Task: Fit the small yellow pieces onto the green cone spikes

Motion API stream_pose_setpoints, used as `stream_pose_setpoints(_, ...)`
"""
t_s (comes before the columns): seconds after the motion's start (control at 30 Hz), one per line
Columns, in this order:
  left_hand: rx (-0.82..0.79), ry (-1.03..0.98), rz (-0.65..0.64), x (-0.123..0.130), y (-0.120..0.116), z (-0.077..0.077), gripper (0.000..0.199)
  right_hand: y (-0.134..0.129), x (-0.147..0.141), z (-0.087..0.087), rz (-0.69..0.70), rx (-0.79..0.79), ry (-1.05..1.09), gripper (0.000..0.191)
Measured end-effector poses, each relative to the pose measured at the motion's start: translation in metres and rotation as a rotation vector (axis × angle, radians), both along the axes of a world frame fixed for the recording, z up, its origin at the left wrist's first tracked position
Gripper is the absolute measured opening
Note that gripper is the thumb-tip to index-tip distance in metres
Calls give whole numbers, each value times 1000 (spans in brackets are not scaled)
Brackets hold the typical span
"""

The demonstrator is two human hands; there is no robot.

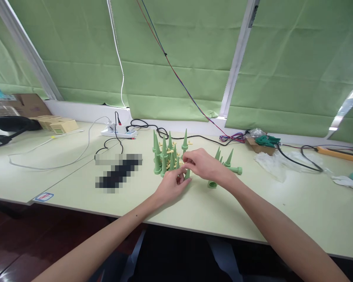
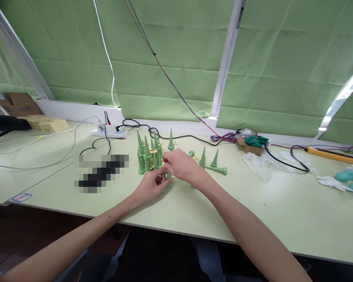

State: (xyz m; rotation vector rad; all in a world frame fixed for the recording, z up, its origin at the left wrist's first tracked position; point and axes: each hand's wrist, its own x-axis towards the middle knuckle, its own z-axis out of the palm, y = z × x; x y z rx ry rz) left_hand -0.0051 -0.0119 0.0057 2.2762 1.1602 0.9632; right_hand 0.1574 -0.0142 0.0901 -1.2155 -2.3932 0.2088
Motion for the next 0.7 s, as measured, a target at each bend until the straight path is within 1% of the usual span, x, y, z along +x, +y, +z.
stream_pose_setpoints(0.07, 26, 11, 30, -1, 2, -1, 17, 3, 2, 1, -33, 48, 5, 27)
stream_pose_setpoints(0.13, 40, 12, 60, -2, 3, -3, 20, 8, 6, 1, -105, 79, -15, 31)
stream_pose_setpoints(0.2, 46, 16, 85, -2, 5, -5, 23, 15, 12, -1, -170, 48, -54, 28)
stream_pose_setpoints(0.27, 52, 28, 101, -2, 5, -6, 25, 22, 18, -5, -229, -29, -120, 24)
stream_pose_setpoints(0.4, 50, 53, 108, -2, 6, -8, 28, 30, 21, -16, -353, -156, -340, 19)
stream_pose_setpoints(0.57, 66, 46, 105, -2, 5, -8, 29, 27, 12, -25, -419, -172, -434, 26)
stream_pose_setpoints(0.7, 98, -42, 137, -1, 0, -5, 27, 23, 6, -29, -455, -171, -481, 28)
